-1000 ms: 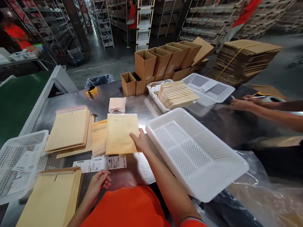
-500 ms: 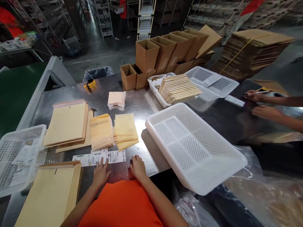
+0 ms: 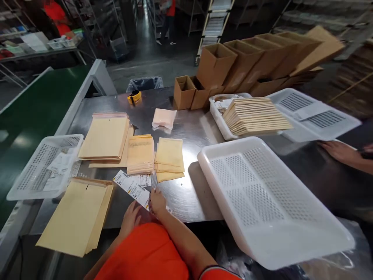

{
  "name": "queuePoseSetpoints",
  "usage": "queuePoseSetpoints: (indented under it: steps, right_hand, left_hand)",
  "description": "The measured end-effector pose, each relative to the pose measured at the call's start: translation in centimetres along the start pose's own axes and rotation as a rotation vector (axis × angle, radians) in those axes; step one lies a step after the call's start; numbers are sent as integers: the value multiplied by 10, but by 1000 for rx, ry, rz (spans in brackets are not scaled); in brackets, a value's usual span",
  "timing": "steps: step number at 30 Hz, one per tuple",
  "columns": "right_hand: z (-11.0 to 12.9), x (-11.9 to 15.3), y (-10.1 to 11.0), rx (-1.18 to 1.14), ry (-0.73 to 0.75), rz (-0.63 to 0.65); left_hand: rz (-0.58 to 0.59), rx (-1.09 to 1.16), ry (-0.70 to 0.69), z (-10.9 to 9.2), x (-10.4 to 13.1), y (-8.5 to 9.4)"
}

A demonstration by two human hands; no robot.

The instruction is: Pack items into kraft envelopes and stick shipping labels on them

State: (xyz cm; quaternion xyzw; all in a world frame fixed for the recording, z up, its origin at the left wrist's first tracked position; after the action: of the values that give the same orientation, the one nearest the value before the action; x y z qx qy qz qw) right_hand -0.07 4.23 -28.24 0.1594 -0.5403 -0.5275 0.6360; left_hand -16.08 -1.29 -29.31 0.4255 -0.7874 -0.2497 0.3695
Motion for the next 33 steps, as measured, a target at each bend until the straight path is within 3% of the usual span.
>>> queuePoseSetpoints:
  steps: [6, 10, 12, 15, 18, 21, 24, 26, 28, 33]
  right_hand:
    - [-5, 6, 8, -162, 57, 11]
    - [11, 21, 24, -363, 244, 174]
    - [21, 35, 38, -451, 350, 247]
    - [33, 57, 71, -739, 476, 292]
    - [41, 77, 111, -933, 605, 232]
    - [48, 96, 149, -814, 800, 53]
    - [54, 110, 171, -780, 887, 22]
    - [57, 114, 174, -783, 873, 89]
    - [61, 116, 173, -771, 842, 88]
    - [93, 128, 150, -633, 950, -22]
  left_hand:
    - [-304, 416, 203, 5, 27, -4]
    - [-407, 693, 298, -21, 30, 1]
    - [-535, 900, 281, -45, 32, 21]
    - [-808, 1159, 170, -86, 47, 68]
    - [-908, 1012, 137, -119, 68, 107]
    - [-920, 838, 184, -135, 85, 122]
    - [-796, 984, 156, -143, 85, 117]
    - [-706, 1063, 120, -146, 82, 117]
    - [-671, 997, 113, -144, 82, 125]
    - [-578, 723, 79, -117, 94, 167]
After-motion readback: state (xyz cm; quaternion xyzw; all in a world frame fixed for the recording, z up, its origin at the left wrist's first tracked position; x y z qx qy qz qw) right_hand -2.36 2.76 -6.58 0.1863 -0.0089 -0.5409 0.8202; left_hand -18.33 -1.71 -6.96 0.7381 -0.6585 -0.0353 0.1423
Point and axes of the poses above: each hand's wrist, its own x-axis away from the middle knuckle, its own y-axis out of the back of the hand, z = x × y, the point moved 5 cm from there along -x, towards the middle knuckle, and after that the axes turned 9 degrees about -y, right-handed, at the moved point
